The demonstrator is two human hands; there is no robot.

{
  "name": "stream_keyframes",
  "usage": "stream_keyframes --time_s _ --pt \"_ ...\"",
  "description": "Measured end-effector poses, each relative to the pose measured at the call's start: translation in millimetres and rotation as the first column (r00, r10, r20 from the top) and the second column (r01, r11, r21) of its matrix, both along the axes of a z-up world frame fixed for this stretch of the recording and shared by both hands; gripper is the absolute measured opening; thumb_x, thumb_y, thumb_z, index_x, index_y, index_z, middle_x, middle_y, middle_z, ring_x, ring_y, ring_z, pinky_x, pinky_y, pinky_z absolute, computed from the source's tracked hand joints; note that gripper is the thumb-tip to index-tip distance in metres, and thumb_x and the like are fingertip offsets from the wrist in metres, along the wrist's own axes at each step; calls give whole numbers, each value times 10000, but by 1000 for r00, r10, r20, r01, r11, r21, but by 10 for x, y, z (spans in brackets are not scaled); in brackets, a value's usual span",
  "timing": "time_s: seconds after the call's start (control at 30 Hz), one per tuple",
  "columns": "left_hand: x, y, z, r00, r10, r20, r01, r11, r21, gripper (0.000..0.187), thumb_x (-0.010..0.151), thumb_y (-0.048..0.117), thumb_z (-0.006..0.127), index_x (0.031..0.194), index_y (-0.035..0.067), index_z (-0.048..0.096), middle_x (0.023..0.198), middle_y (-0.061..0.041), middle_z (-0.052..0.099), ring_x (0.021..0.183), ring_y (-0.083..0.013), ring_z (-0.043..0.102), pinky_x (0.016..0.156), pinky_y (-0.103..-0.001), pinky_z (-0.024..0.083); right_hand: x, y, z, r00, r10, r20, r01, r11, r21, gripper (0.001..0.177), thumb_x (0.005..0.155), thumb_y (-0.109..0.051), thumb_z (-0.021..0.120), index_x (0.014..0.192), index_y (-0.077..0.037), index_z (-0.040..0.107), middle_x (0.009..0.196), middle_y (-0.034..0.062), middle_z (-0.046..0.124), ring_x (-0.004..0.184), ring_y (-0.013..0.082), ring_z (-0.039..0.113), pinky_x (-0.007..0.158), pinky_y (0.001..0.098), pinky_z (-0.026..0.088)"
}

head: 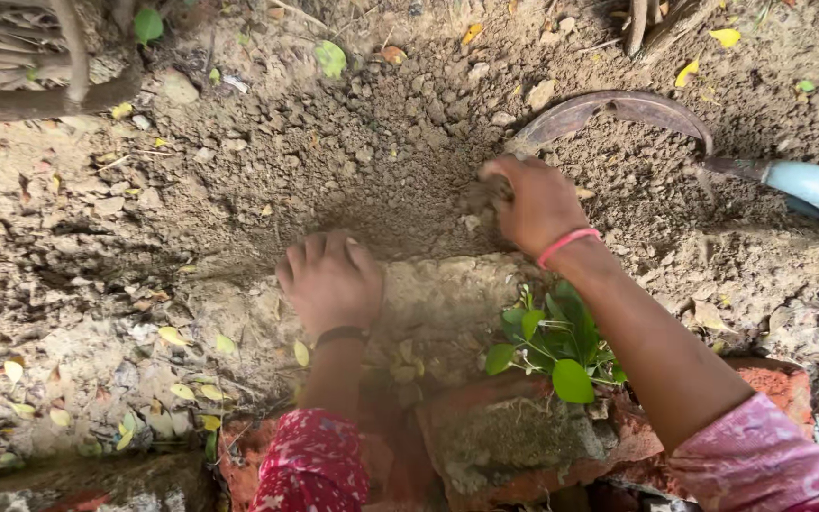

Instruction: The person clears soil and debris from a garden patch using a sickle and their hands, digging around small plants and removing loose stones.

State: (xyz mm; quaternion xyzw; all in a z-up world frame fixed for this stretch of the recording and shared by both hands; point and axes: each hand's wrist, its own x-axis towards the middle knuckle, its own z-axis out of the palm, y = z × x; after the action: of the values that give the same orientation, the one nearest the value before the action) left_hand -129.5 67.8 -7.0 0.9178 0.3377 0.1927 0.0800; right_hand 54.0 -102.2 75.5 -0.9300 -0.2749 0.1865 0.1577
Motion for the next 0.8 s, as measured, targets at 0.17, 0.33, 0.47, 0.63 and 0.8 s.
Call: stream_keyframes --time_s 0.17,0.33,0.47,0.63,0.8 --pt "20 0 -31 1000 8 14 -8 1000 17 355 954 267 449 968 72 745 1031 -145 727 1011 -354 640 998 -553 450 -98 170 -142 1000 1 25 -7 971 240 361 891 -123 726 1247 -147 676 1128 158 736 886 324 733 897 441 570" --pt "10 15 -22 999 13 -43 -13 1000 3 366 984 260 436 989 63 744 1041 -142 724 1029 -327 637 1011 -543 456 -334 89 -486 997 -53 60 30 942 335 177 925 -102 714 1101 -121 704 1001 127 742 833 261 733 757 411 582" --pt "7 1 18 996 22 -89 -27 998 -59 388 968 275 418 1027 61 737 1076 -145 723 1082 -333 630 1047 -548 431 -391 35 -574 988 -140 72 98 905 413 201 900 -195 810 992 -81 672 959 101 703 685 228 680 650 380 543" --pt "9 2 5 990 12 -137 -19 999 -45 427 967 288 386 1077 53 725 1101 -165 714 1125 -338 627 1081 -565 411 -416 16 -594 963 -82 256 -74 834 546 157 904 -164 808 948 -95 675 912 59 677 740 197 644 648 364 525" --pt "17 7 6 990 16 -143 -24 998 -54 425 975 283 380 1051 50 727 1083 -164 715 1108 -340 635 1066 -562 429 -447 10 -555 972 -167 164 61 857 511 358 907 -211 834 764 -61 543 724 73 554 578 206 520 547 377 446"
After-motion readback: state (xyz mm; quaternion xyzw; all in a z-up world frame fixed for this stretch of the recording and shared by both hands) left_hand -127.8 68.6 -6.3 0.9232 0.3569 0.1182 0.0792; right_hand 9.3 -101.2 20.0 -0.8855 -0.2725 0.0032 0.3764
